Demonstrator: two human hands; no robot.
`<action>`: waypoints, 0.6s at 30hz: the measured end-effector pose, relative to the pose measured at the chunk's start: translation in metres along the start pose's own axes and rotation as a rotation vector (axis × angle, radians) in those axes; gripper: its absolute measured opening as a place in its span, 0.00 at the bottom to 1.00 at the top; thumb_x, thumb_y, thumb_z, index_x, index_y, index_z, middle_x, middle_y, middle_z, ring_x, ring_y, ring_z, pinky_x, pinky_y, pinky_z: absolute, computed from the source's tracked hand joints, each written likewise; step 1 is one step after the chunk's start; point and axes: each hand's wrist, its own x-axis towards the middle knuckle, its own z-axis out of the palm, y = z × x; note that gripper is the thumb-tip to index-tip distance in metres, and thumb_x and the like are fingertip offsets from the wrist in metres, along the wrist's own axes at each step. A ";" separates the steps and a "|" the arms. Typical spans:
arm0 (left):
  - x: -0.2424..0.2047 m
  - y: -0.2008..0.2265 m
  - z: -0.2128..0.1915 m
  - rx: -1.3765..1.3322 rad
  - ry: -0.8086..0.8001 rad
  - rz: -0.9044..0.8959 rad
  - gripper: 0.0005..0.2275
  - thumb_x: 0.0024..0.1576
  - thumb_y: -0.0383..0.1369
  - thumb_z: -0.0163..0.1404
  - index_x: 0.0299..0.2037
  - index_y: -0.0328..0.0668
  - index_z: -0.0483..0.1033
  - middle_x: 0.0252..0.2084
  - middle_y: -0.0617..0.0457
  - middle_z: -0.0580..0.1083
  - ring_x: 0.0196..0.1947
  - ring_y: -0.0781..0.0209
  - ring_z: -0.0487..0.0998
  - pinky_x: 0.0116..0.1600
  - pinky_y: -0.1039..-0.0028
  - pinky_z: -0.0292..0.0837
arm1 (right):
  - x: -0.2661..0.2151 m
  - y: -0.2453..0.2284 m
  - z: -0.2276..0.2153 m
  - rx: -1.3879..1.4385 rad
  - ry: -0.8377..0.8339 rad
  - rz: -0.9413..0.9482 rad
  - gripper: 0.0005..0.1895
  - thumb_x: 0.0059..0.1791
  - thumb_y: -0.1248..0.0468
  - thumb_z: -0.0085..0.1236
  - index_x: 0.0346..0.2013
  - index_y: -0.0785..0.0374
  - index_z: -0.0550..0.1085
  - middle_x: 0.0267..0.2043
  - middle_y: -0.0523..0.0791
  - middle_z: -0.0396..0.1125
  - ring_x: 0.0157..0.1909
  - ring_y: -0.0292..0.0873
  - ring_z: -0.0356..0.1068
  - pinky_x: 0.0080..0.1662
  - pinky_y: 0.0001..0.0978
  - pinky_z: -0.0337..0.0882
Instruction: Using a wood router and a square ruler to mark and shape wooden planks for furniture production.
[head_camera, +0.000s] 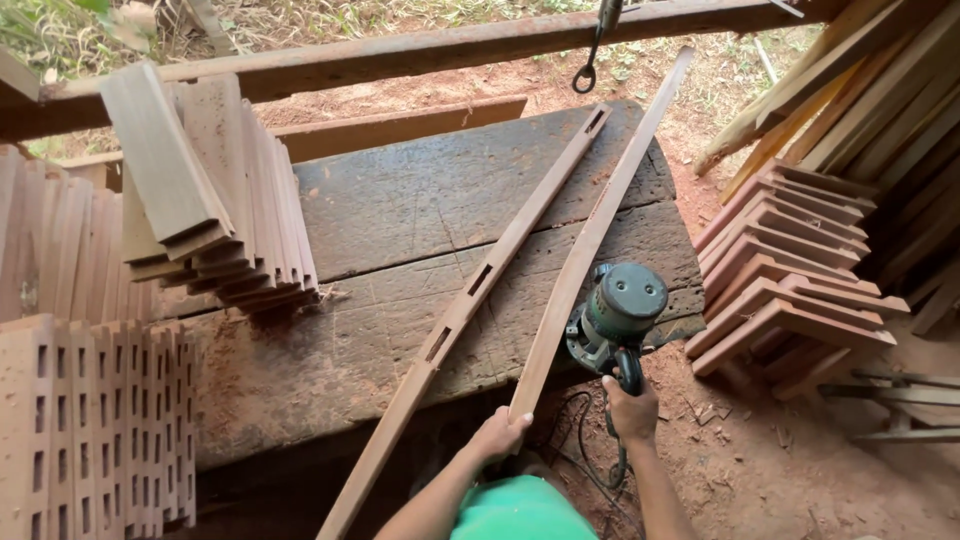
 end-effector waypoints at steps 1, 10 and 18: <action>0.000 0.000 -0.004 -0.020 -0.045 0.029 0.24 0.60 0.49 0.46 0.56 0.36 0.69 0.43 0.47 0.77 0.39 0.55 0.79 0.47 0.69 0.76 | -0.001 -0.003 0.001 -0.016 0.001 0.009 0.12 0.47 0.65 0.61 0.45 0.63 0.78 0.19 0.44 0.66 0.20 0.41 0.65 0.25 0.33 0.65; -0.022 -0.018 -0.008 -0.176 -0.006 0.084 0.18 0.58 0.44 0.49 0.46 0.36 0.79 0.37 0.51 0.80 0.34 0.61 0.78 0.44 0.73 0.75 | 0.001 -0.009 -0.003 0.056 -0.052 -0.030 0.15 0.47 0.69 0.61 0.49 0.64 0.77 0.22 0.44 0.66 0.20 0.38 0.64 0.23 0.28 0.62; -0.069 0.014 -0.036 0.028 0.239 -0.021 0.25 0.55 0.52 0.53 0.56 0.45 0.75 0.48 0.49 0.80 0.46 0.52 0.81 0.52 0.65 0.75 | 0.002 0.007 0.000 0.100 -0.086 -0.012 0.14 0.48 0.70 0.58 0.49 0.64 0.76 0.21 0.44 0.66 0.20 0.37 0.63 0.24 0.27 0.63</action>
